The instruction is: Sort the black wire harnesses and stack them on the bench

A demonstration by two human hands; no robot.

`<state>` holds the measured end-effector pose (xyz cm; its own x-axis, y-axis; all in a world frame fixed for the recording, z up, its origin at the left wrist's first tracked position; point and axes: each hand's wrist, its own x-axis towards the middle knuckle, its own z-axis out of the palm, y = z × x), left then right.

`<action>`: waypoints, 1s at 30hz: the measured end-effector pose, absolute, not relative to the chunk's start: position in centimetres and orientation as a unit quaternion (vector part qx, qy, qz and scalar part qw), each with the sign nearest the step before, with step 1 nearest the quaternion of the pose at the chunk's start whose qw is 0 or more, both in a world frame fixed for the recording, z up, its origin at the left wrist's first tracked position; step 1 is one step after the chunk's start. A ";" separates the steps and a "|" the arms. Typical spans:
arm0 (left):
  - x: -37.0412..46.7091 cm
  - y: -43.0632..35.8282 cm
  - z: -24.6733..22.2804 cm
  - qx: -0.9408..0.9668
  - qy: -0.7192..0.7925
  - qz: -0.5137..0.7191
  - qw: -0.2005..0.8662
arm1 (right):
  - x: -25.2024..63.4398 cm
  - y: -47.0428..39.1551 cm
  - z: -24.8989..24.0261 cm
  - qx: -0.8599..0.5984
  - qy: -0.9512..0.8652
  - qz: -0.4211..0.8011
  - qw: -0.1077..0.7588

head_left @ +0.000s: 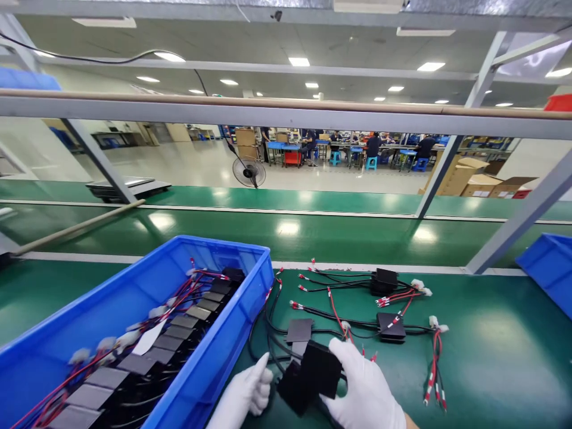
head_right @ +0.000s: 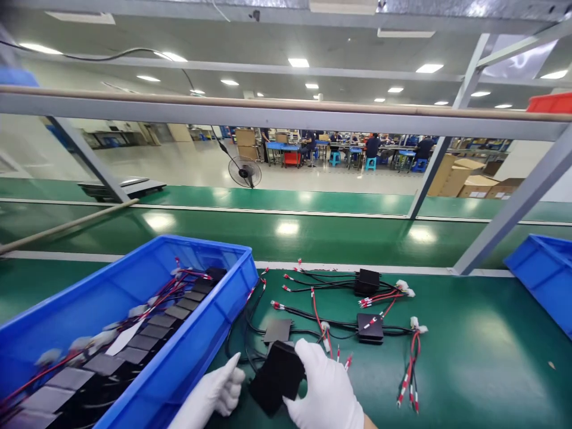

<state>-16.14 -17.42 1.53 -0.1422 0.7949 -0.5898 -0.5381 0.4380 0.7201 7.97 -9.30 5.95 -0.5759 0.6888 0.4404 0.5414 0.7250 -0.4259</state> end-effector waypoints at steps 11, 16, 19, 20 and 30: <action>-8.7 -12.0 5.8 0.166 0.319 0.585 0.726 | 12.9 -7.6 10.0 -0.470 -0.813 0.326 0.109; -6.9 -9.2 6.6 0.203 0.316 0.524 0.764 | 18.1 -5.1 10.8 -0.497 -0.734 0.457 0.074; -5.6 -8.2 6.9 0.181 0.266 0.515 0.795 | 22.3 -3.4 10.4 -0.444 -0.649 0.609 0.100; -5.2 -7.9 6.9 0.171 0.252 0.517 0.800 | 23.6 -3.0 10.1 -0.410 -0.619 0.657 0.134; -2.6 -5.7 5.4 0.145 0.142 0.581 0.788 | 27.6 -3.8 7.9 -0.375 -0.420 0.619 0.548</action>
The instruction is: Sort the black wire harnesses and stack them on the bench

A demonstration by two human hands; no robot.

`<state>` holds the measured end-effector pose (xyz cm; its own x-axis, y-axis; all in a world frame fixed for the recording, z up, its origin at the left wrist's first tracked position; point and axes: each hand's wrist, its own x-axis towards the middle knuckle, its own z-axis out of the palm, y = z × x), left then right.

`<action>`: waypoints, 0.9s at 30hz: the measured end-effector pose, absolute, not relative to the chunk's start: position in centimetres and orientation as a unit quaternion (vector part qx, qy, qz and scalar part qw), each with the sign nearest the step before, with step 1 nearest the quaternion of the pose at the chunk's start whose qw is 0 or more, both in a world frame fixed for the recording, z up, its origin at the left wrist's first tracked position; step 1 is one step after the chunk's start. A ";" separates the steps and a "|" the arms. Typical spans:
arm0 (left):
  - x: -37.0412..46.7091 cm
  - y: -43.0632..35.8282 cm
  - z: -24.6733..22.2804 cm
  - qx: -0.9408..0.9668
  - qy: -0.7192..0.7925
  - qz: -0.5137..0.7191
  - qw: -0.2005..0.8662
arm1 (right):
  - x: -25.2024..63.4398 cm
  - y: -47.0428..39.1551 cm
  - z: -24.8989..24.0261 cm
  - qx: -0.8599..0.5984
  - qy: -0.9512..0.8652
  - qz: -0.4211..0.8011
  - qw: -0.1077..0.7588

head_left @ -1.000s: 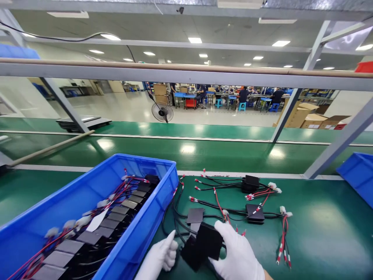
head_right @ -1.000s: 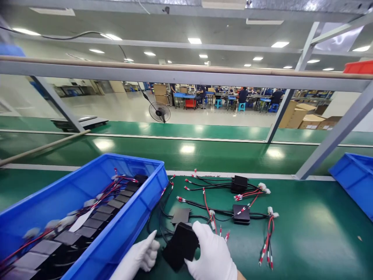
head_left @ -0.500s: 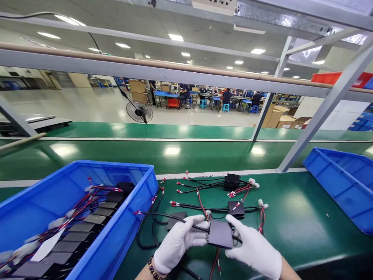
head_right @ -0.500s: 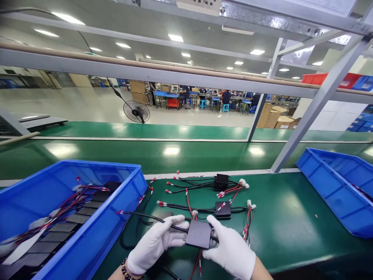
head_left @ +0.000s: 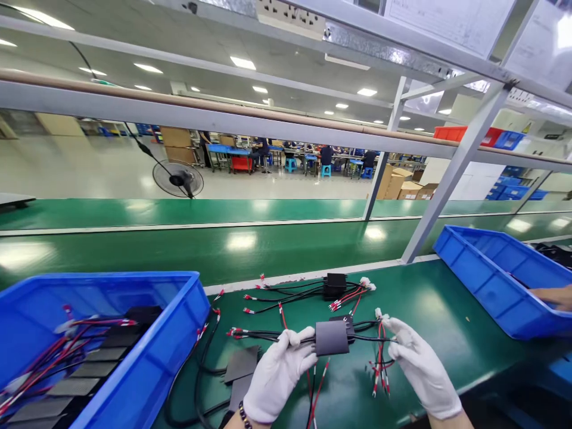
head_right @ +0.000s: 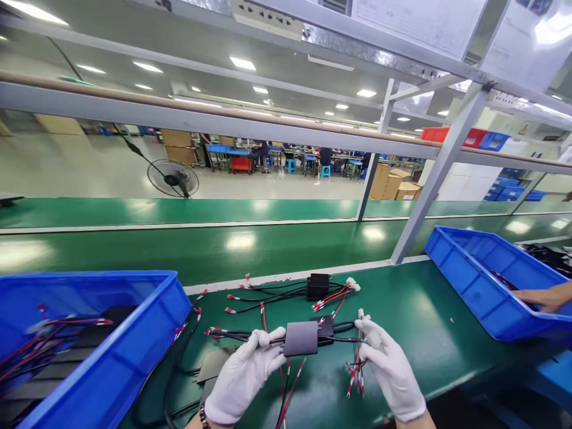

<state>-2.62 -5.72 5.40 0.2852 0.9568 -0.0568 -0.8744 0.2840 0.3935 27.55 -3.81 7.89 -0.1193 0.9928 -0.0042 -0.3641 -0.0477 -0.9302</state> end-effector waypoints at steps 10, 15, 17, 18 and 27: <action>-0.1 -3.2 7.1 0.148 0.110 0.561 0.807 | 27.1 -2.4 8.3 -0.451 -0.302 0.576 0.611; 0.5 -0.1 8.4 0.143 0.151 0.547 0.811 | 28.4 0.2 7.1 -0.424 -0.259 0.627 0.600; 0.7 1.1 8.2 0.139 0.169 0.539 0.813 | 28.6 1.7 6.4 -0.422 -0.240 0.630 0.606; 0.8 1.6 8.0 0.141 0.172 0.537 0.814 | 28.7 2.2 6.3 -0.419 -0.235 0.632 0.608; 0.4 1.9 6.9 0.181 0.128 0.534 0.816 | 28.9 1.0 8.9 -0.377 -0.277 0.621 0.629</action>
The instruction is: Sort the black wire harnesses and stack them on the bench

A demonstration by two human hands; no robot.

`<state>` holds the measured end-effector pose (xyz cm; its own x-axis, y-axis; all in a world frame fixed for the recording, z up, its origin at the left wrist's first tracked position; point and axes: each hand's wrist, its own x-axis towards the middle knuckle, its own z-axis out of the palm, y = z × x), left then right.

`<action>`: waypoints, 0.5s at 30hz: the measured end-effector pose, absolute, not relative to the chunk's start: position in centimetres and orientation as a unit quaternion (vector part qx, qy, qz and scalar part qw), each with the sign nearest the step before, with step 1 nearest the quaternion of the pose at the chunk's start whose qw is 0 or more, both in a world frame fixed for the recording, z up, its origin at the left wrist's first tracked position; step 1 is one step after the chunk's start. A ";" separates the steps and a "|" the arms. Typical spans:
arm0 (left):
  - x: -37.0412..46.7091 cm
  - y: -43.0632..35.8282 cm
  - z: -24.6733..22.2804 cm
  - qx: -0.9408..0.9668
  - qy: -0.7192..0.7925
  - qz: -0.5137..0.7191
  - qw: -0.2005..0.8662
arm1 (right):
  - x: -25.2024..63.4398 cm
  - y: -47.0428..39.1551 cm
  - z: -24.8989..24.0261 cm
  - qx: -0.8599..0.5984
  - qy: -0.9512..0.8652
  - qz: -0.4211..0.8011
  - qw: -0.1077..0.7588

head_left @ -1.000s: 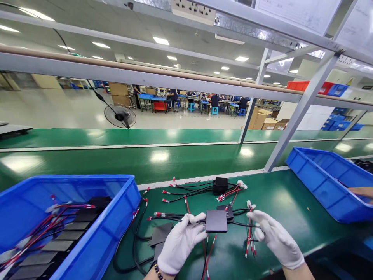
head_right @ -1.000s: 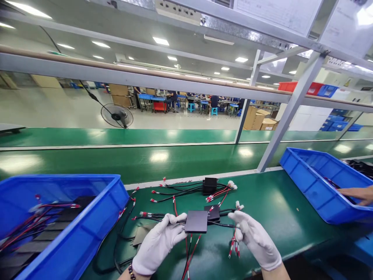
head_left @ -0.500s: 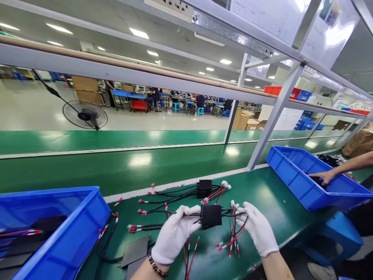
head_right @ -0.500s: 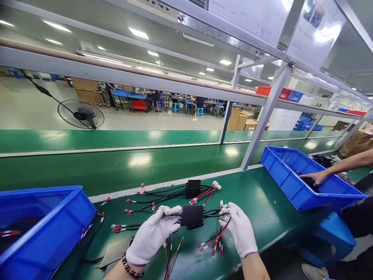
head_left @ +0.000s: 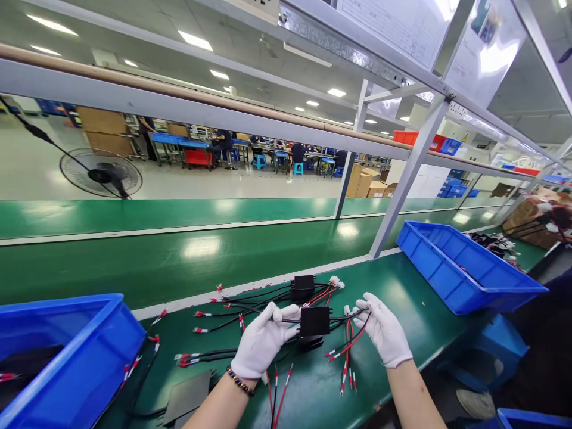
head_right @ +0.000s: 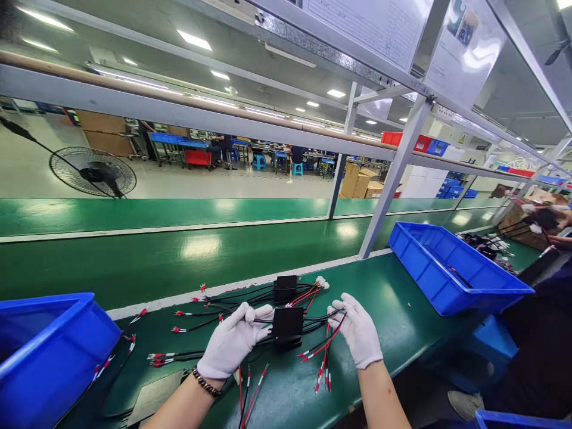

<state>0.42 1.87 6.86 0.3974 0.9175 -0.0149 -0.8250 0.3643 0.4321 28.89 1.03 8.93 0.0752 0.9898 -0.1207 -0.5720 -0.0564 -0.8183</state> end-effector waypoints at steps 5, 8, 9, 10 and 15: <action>0.2 1.4 6.7 0.213 0.136 0.522 0.814 | 29.0 0.3 8.8 -0.358 -0.260 0.631 0.637; 0.2 1.2 6.7 0.252 0.166 0.529 0.793 | 29.0 0.4 8.4 -0.365 -0.245 0.632 0.639; 0.2 1.1 6.7 0.265 0.186 0.534 0.781 | 29.0 0.5 8.1 -0.370 -0.239 0.631 0.639; 0.3 1.2 6.7 0.276 0.207 0.537 0.770 | 29.0 0.7 7.8 -0.373 -0.233 0.630 0.640; 0.8 2.8 6.3 0.322 0.312 0.547 0.707 | 29.1 2.8 5.4 -0.375 -0.207 0.621 0.656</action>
<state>0.85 2.81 6.33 0.2059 0.9745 -0.0889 -0.5725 0.1936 0.7967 29.10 2.84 5.37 0.1433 0.9705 -0.1938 -0.6591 -0.0524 -0.7502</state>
